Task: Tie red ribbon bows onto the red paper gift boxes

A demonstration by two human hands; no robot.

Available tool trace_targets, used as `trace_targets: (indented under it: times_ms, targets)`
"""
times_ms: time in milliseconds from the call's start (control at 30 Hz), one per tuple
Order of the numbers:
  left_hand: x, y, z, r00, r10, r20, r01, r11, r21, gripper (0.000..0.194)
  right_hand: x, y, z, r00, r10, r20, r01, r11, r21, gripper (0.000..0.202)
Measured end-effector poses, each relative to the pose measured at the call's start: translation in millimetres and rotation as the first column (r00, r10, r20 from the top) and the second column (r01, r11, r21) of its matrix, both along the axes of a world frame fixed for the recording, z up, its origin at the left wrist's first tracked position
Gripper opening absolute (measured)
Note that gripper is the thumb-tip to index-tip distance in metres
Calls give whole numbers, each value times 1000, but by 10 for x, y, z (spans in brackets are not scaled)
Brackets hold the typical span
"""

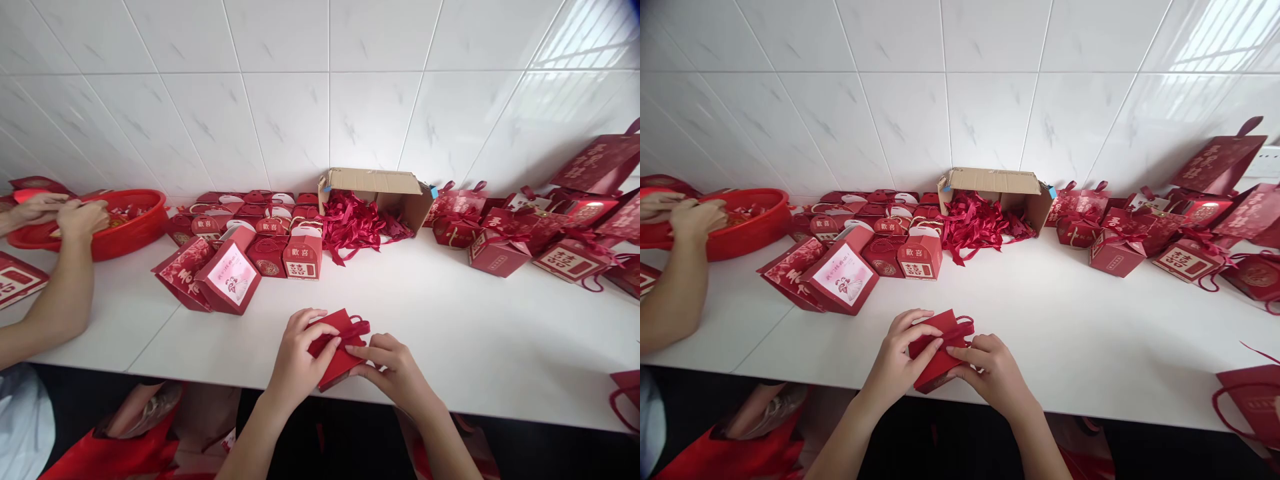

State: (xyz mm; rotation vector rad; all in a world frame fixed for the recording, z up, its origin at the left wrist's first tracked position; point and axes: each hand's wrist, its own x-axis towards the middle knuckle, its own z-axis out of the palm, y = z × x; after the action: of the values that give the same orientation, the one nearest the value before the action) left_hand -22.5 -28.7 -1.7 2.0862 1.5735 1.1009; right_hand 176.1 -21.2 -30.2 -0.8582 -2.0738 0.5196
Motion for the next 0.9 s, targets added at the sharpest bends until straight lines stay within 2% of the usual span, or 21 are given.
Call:
trace_targets:
  times_ms: [300,533,600,667,733,900]
  targets:
    - [3,5,1,999,6,35,-4,998,-67,10,16,-49,16,1000,-5,-23,6,999,50,17]
    - [8,10,-12,997,20,70,-15,997,-70,10,259,-191,46,998,-47,-48,48,998,32,17]
    - [11,16,-21,997,21,81,-14,997,-77,10,346,-237,76,999,-36,-21,36,999,-19,17]
    - [15,24,-24,995,14,101,-6,997,-78,10,403,-251,118,1000,-1,-6,0,992,-125,14]
    - [12,30,-15,989,-3,145,16,996,-86,12,418,-211,163,999,14,-47,-24,976,-216,15]
    - [-80,22,40,931,35,363,73,957,-279,30,297,82,222,973,-139,-182,67,932,-355,34]
